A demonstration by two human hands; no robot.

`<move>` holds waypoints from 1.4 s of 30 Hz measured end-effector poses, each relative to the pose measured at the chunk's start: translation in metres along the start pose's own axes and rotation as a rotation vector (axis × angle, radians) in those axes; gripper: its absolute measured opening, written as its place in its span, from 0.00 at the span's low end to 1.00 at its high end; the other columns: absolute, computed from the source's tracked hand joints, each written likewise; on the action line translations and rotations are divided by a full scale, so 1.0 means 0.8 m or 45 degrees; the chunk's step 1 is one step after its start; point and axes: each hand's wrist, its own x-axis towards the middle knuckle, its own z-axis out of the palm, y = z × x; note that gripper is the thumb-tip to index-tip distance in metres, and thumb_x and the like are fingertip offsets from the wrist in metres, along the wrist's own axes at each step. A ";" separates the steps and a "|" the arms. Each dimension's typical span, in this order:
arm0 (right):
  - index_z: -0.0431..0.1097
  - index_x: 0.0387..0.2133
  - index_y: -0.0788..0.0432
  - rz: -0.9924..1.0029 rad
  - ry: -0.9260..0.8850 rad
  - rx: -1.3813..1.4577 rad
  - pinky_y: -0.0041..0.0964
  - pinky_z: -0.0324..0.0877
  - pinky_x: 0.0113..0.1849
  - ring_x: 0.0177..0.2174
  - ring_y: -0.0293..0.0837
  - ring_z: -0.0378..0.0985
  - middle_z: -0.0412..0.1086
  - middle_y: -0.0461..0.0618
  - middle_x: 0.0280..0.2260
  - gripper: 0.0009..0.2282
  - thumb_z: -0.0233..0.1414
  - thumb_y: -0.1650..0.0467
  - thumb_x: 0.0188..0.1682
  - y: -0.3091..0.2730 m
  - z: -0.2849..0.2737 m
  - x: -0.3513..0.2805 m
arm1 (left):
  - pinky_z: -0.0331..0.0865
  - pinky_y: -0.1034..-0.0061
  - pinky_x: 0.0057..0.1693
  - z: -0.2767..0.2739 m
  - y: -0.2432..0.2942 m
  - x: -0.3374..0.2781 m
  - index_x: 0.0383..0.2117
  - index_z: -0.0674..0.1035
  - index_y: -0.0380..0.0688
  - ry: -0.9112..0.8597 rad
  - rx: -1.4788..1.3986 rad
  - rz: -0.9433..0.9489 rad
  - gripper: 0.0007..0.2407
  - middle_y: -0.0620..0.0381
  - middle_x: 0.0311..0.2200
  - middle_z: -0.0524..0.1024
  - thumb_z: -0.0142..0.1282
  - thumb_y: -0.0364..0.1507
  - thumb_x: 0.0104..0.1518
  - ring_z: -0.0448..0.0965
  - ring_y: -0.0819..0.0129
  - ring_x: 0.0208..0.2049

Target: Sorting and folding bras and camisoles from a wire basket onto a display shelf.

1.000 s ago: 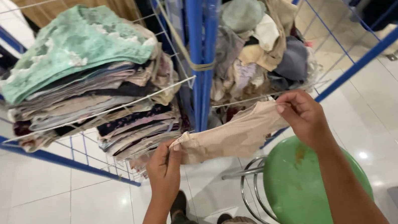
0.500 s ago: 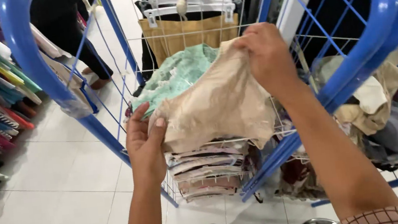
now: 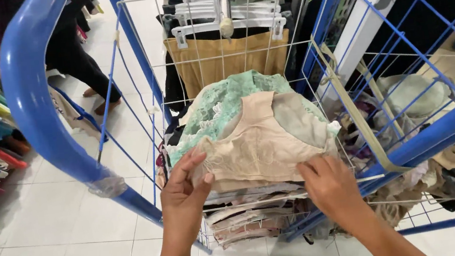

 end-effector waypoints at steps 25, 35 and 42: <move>0.76 0.45 0.65 0.261 0.544 0.788 0.28 0.69 0.36 0.33 0.34 0.73 0.72 0.46 0.33 0.06 0.50 0.75 0.64 0.130 -0.147 0.222 | 0.75 0.65 0.50 0.061 0.196 0.167 0.46 0.82 0.34 0.302 1.065 0.937 0.12 0.40 0.42 0.82 0.50 0.14 0.58 0.84 0.50 0.41; 0.78 0.43 0.57 0.320 0.231 0.475 0.41 0.73 0.44 0.40 0.49 0.78 0.74 0.53 0.40 0.13 0.52 0.81 0.49 0.087 -0.030 0.099 | 0.73 0.60 0.54 0.002 0.057 0.069 0.50 0.80 0.40 0.072 1.186 0.472 0.15 0.42 0.50 0.79 0.46 0.17 0.59 0.80 0.48 0.49; 0.79 0.40 0.57 0.364 -0.007 0.454 0.45 0.70 0.46 0.44 0.54 0.74 0.72 0.53 0.40 0.13 0.52 0.80 0.46 0.085 0.034 0.028 | 0.70 0.61 0.57 -0.042 -0.047 0.022 0.49 0.79 0.40 -0.084 1.450 0.485 0.16 0.43 0.57 0.74 0.49 0.18 0.55 0.76 0.48 0.56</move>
